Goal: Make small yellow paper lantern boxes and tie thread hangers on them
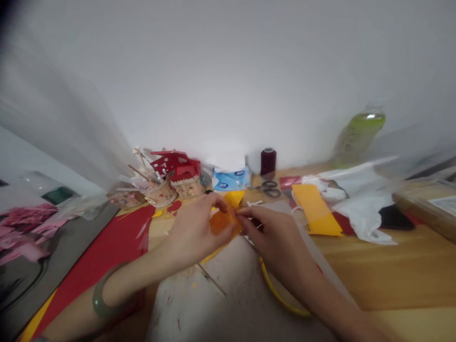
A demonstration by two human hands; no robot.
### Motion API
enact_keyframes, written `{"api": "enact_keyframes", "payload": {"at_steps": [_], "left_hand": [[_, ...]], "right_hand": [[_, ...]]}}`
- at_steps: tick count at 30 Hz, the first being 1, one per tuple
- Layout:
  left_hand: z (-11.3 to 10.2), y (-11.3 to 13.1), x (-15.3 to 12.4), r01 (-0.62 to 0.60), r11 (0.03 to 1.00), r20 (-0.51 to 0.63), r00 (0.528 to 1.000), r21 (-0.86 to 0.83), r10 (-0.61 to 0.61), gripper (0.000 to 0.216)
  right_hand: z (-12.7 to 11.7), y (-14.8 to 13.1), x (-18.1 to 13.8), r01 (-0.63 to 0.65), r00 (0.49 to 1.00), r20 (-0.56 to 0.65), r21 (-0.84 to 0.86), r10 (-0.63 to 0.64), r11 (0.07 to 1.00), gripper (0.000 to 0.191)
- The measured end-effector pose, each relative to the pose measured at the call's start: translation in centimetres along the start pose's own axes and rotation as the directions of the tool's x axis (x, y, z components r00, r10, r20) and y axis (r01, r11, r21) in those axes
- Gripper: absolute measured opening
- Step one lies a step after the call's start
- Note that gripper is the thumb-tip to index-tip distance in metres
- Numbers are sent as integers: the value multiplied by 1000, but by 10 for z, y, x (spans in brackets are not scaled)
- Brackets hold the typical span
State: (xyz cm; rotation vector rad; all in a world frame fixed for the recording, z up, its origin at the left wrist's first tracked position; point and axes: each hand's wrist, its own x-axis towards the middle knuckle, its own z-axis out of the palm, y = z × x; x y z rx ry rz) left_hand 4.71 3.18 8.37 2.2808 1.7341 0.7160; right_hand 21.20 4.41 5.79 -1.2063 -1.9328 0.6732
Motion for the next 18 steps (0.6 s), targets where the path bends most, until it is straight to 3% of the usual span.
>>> {"api": "enact_keyframes", "payload": {"at_steps": [3, 6, 9, 12, 15, 18], "left_hand": [[10, -5, -22, -36, 999, -65, 997, 3, 36, 43], [15, -24, -32, -22, 994, -100, 995, -110, 11, 21], [12, -44, -34, 78, 943, -120, 985, -323, -123, 14], [9, -58, -35, 214, 790, -38, 957, -575, -287, 19], [11, -66, -36, 262, 649, 39, 940, -715, -338, 18], [15, -70, -38, 240, 607, 63, 952, -757, -298, 15]], "right_hand": [[8, -19, -1, -28, 999, 37, 118, 23, 993, 19], [13, -30, 0, -72, 991, 128, 232, 43, 970, 18], [12, -31, 4, -130, 984, 154, 281, 90, 951, 22], [9, -26, 8, -82, 992, 109, 137, 67, 987, 24], [7, -23, 10, 84, 965, 255, -78, -61, 993, 21], [10, -26, 7, 236, 913, 376, -172, -157, 956, 20]]}}
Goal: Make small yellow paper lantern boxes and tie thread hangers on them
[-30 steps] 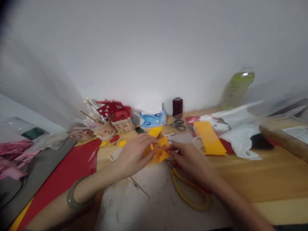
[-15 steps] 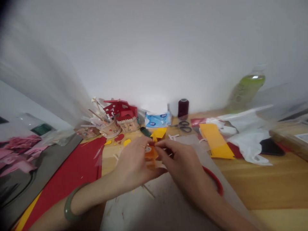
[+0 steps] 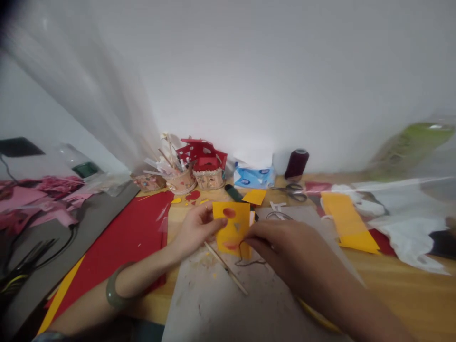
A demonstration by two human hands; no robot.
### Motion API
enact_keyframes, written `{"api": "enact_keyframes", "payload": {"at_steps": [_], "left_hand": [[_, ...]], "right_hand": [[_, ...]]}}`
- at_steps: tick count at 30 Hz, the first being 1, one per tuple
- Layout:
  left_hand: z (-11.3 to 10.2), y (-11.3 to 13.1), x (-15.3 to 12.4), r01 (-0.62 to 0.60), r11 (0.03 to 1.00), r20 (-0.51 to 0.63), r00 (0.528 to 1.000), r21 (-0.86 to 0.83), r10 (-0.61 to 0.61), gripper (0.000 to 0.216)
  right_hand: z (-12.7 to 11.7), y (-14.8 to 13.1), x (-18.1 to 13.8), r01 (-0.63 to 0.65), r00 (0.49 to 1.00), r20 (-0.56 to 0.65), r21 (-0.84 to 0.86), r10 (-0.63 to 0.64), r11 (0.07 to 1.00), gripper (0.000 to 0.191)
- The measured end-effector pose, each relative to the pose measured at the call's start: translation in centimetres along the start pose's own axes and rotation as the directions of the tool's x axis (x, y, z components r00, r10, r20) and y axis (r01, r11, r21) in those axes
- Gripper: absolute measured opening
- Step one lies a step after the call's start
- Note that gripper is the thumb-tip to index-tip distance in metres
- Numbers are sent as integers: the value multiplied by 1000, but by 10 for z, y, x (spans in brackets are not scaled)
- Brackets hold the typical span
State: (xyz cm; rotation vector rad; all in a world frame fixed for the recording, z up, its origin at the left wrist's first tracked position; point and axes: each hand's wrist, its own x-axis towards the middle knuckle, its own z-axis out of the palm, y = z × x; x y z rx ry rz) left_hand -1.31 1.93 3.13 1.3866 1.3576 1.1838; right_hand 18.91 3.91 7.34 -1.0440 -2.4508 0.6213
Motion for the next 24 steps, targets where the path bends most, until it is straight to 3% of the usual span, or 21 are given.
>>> {"api": "enact_keyframes", "payload": {"at_steps": [6, 12, 15, 24], "left_hand": [[1, -2, 0, -9, 994, 101, 995, -108, 20, 21], [1, 1, 1, 26, 974, 144, 990, -223, 6, 17], [3, 0, 2, 24, 961, 157, 987, -276, 20, 25], [8, -1, -1, 30, 984, 86, 996, -175, -15, 35]], "right_hand": [[15, -10, 5, 98, 995, -18, -191, -103, 977, 21], [29, -2, 12, 81, 990, -91, -266, -109, 961, 24], [33, -1, 13, 54, 992, -97, -300, -86, 952, 25], [39, -2, 14, -30, 997, -79, -423, -3, 906, 22]]}}
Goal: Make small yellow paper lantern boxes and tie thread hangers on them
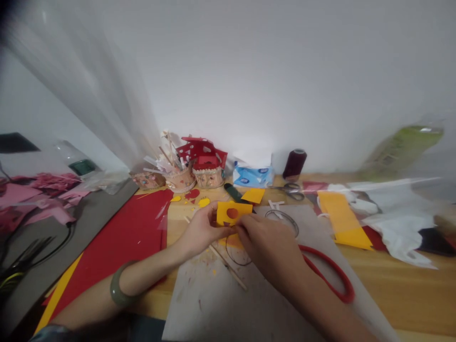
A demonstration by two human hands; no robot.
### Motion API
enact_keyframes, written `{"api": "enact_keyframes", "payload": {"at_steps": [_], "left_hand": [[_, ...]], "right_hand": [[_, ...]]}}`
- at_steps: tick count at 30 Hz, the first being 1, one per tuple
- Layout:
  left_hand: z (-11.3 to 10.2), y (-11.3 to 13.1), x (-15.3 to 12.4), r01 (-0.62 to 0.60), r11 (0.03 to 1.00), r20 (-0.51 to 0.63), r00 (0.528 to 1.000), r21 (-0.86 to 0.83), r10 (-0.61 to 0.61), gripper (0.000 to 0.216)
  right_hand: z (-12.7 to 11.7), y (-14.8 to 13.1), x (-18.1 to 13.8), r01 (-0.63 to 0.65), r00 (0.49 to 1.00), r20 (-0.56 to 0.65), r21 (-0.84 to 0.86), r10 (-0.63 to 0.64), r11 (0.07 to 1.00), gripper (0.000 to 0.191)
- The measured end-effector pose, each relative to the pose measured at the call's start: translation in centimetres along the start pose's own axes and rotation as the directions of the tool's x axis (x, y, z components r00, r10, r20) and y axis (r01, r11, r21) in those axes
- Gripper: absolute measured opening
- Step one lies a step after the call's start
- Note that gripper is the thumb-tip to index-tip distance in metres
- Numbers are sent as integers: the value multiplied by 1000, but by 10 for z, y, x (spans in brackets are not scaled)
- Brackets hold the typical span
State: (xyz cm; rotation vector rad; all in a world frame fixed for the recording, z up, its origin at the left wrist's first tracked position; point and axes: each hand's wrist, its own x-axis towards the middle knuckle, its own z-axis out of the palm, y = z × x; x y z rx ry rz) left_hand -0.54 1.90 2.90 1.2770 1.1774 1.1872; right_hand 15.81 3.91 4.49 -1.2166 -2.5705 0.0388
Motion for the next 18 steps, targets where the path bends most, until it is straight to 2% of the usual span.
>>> {"api": "enact_keyframes", "payload": {"at_steps": [3, 5, 9, 12, 15, 18], "left_hand": [[1, -1, 1, 19, 997, -80, 997, 81, -12, 29], [3, 0, 2, 29, 997, -101, 995, 68, -22, 28], [4, 1, 3, 56, 997, -90, 994, -61, -61, 29], [4, -1, 4, 38, 995, -83, 996, -87, -46, 30], [2, -4, 6, 23, 996, -68, 997, -84, -28, 29], [1, -5, 7, 42, 991, -54, 997, -129, -49, 30]], "right_hand": [[3, 2, -1, -3, 1000, -15, 9, 3, 1000, 18], [6, 4, -2, -8, 1000, -18, 27, 9, 1000, 18], [11, 5, -5, 27, 995, -99, 60, -21, 998, 19], [13, 4, -7, 66, 979, -198, 41, -56, 997, 19], [15, 4, -6, 39, 962, -272, 49, -24, 998, 20], [16, 3, -5, 27, 960, -281, 129, 11, 991, 21]]}}
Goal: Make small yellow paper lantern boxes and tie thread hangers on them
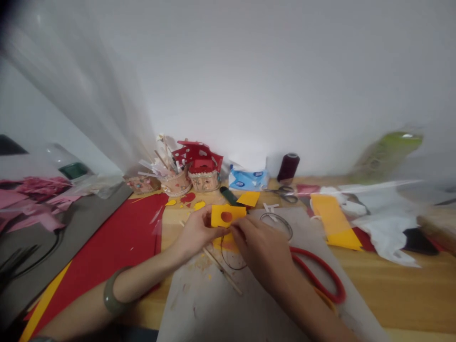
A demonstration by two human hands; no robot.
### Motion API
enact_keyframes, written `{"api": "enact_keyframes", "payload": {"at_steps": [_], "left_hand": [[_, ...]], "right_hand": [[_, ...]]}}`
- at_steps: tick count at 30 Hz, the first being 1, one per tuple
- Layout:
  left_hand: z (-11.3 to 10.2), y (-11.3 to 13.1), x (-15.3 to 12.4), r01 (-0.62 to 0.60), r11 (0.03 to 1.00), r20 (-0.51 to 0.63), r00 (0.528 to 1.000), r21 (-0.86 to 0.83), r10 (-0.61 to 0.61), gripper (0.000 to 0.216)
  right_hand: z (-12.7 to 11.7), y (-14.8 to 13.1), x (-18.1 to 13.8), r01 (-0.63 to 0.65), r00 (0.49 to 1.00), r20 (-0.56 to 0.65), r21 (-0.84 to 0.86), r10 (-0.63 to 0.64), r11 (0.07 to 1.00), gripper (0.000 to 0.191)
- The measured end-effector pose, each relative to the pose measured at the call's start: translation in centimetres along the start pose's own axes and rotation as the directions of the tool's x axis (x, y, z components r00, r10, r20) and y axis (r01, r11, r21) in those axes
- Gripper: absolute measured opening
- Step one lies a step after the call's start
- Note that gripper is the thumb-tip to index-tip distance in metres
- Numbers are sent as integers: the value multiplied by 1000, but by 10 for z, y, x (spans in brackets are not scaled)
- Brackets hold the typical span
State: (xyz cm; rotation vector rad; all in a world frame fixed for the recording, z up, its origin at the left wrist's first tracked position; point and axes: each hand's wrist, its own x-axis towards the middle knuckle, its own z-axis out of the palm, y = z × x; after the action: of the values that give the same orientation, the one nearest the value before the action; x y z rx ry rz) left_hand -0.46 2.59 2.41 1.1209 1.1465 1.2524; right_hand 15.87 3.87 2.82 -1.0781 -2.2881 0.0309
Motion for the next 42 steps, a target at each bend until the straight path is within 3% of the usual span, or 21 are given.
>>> {"api": "enact_keyframes", "payload": {"at_steps": [5, 9, 14, 18, 21, 26, 30, 32, 36, 42], "left_hand": [[0, 6, 0, 65, 998, -42, 997, -27, -66, 36], [0, 10, 1, 107, 993, -32, 994, -55, -109, 37], [1, 9, 3, 133, 990, -26, 991, -50, -134, 35], [0, 7, 3, 140, 990, -30, 990, -18, -140, 35], [-1, 6, 2, 143, 989, -49, 989, 36, -141, 34], [0, 7, 2, 155, 987, -32, 988, 30, -154, 31], [2, 11, 3, 184, 983, -23, 983, -1, -184, 31], [3, 12, 3, 185, 983, -17, 983, -11, -185, 30], [2, 13, 2, 196, 980, -23, 980, -24, -197, 30], [1, 11, 3, 177, 983, -43, 984, 41, -176, 27]], "right_hand": [[0, -4, -1, -40, 998, 44, 69, 37, 997, 17], [-14, 16, 10, -93, 992, 95, 92, 84, 991, 16], [-31, 72, 53, -202, 974, 78, -108, 211, 973, 21], [-28, 100, 88, -171, 949, 211, -284, 235, 943, 20], [-26, 115, 107, -181, 887, 321, -420, 332, 889, 26], [-29, 141, 130, -197, 739, 436, -588, 513, 784, 31], [-24, 154, 131, -110, 634, 573, -598, 519, 794, 29], [-17, 159, 125, -52, 611, 620, -590, 493, 806, 29], [-2, 165, 107, 28, 628, 645, -579, 436, 815, 30], [5, 169, 95, 91, 726, 607, -551, 323, 830, 31]]}}
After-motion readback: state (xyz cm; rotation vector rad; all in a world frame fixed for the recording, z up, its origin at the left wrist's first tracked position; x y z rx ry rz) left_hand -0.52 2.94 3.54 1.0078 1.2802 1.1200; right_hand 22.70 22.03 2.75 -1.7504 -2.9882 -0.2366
